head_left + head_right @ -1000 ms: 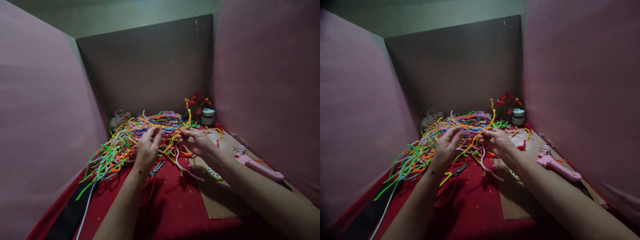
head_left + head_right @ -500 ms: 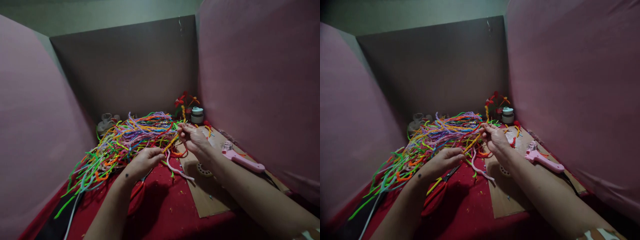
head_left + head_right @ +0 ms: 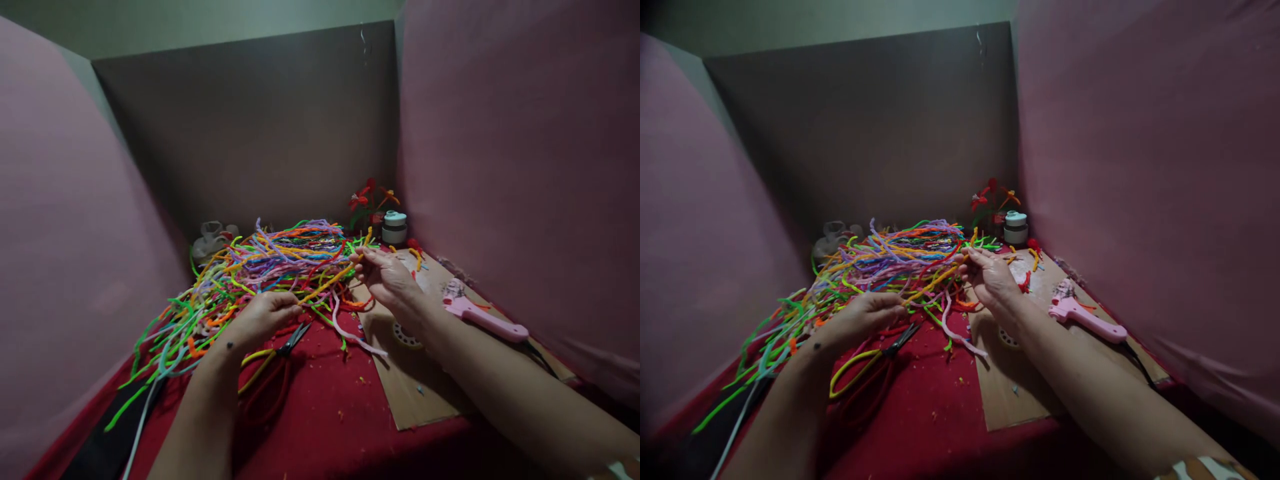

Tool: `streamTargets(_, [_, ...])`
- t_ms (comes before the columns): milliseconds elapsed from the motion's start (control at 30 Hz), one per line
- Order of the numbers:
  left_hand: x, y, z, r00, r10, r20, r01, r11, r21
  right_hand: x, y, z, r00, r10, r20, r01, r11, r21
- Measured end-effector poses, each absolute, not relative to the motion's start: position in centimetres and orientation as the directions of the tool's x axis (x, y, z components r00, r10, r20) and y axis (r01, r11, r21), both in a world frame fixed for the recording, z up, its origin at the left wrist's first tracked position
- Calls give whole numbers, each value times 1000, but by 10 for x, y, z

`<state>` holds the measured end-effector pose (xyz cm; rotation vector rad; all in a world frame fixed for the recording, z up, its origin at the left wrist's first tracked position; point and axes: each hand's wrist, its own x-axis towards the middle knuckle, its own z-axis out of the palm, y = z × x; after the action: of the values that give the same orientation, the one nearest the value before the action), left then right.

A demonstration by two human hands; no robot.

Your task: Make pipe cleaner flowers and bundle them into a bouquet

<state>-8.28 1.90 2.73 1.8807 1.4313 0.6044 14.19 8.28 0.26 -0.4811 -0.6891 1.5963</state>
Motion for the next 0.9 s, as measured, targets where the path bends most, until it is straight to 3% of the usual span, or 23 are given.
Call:
streamTargets(233, [-98,14,40,-97,986,133,437,-78,896,138,76,2,-128,980,152,-723,12,-691])
streamTargets(367, [-104,26,37,-498,803,326,95,-324,941,136,71,4,-78,974,215,-707,98,-701])
streamTargets(433, [-107,32,35,-602,746,285,-106,-429,897,136,69,6,-47,972,232,-707,132,-695])
streamTargets(500, [-106,34,34,-558,802,213,-238,-400,885,135,67,7,-30,968,249,-705,156,-692])
streamTargets(567, [-98,32,32,-438,884,163,-251,-294,922,134,63,9,-32,962,271,-703,171,-691])
streamTargets(700, [-61,21,25,-57,998,-4,-209,-8,978,128,52,6,-111,947,301,-678,149,-720])
streamTargets(767, [-40,16,20,72,997,14,-195,0,981,123,47,1,-161,938,305,-652,131,-747])
streamTargets(900, [-17,10,13,50,975,216,-173,-205,963,120,39,-7,-249,902,353,-530,178,-829])
